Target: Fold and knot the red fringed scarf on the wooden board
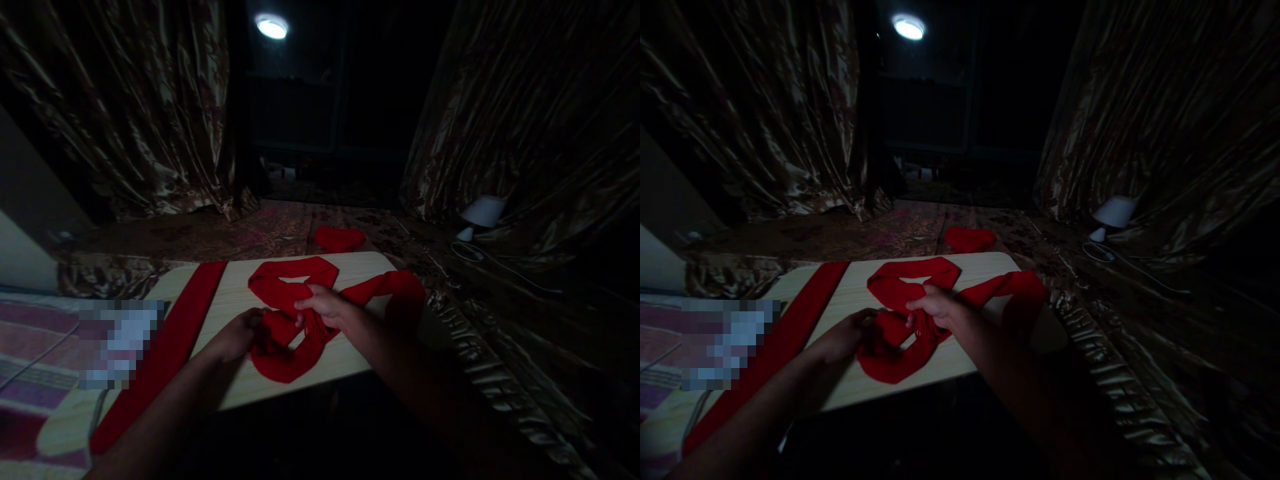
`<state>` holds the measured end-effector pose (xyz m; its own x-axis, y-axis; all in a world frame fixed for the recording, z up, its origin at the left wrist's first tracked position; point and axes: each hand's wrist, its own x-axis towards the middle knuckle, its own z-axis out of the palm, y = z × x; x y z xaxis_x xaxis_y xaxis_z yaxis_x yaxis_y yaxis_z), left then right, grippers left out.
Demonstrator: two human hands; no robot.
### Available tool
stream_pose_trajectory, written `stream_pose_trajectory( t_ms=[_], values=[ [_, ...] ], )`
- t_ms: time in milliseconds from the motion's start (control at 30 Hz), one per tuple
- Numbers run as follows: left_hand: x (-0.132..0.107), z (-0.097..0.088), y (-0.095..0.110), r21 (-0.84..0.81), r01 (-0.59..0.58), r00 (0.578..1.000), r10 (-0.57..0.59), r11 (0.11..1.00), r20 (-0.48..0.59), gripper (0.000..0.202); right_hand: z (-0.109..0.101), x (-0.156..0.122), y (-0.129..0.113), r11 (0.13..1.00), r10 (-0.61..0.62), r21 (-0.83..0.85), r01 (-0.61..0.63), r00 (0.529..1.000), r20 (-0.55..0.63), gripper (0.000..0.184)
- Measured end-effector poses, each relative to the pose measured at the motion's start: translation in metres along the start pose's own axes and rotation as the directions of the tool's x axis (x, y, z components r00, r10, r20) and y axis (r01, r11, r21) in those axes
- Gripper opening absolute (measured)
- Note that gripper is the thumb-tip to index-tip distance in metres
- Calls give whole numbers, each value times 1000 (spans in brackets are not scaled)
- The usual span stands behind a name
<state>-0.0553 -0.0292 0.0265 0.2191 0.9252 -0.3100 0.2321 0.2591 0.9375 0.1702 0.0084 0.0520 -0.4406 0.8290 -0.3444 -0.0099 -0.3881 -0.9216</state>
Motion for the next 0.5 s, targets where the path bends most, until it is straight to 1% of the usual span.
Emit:
stream_pose_trajectory(
  t_ms=[100,167,233,333,400,500],
  values=[
    [1,-1,-6,-36,18,1000,-18,999,10,60,2,1,5,989,115,-93,-112,993,31,21],
    [0,-2,-8,-38,36,998,-35,999,43,66,2,-1,6,981,148,-133,-145,989,15,20],
    [-2,-3,-9,-13,54,998,-54,998,35,70,4,-4,5,985,120,-130,-113,992,45,18],
    [-4,-2,-5,44,48,999,-47,998,-17,71,7,-8,3,996,37,-82,-23,984,174,20],
    [-5,-2,-1,56,23,999,-21,998,-37,68,10,-8,5,994,55,-104,-34,976,213,23],
    [-4,-2,-1,77,-9,997,15,997,-70,66,13,-8,9,979,131,-175,-100,975,178,21]
  ],
)
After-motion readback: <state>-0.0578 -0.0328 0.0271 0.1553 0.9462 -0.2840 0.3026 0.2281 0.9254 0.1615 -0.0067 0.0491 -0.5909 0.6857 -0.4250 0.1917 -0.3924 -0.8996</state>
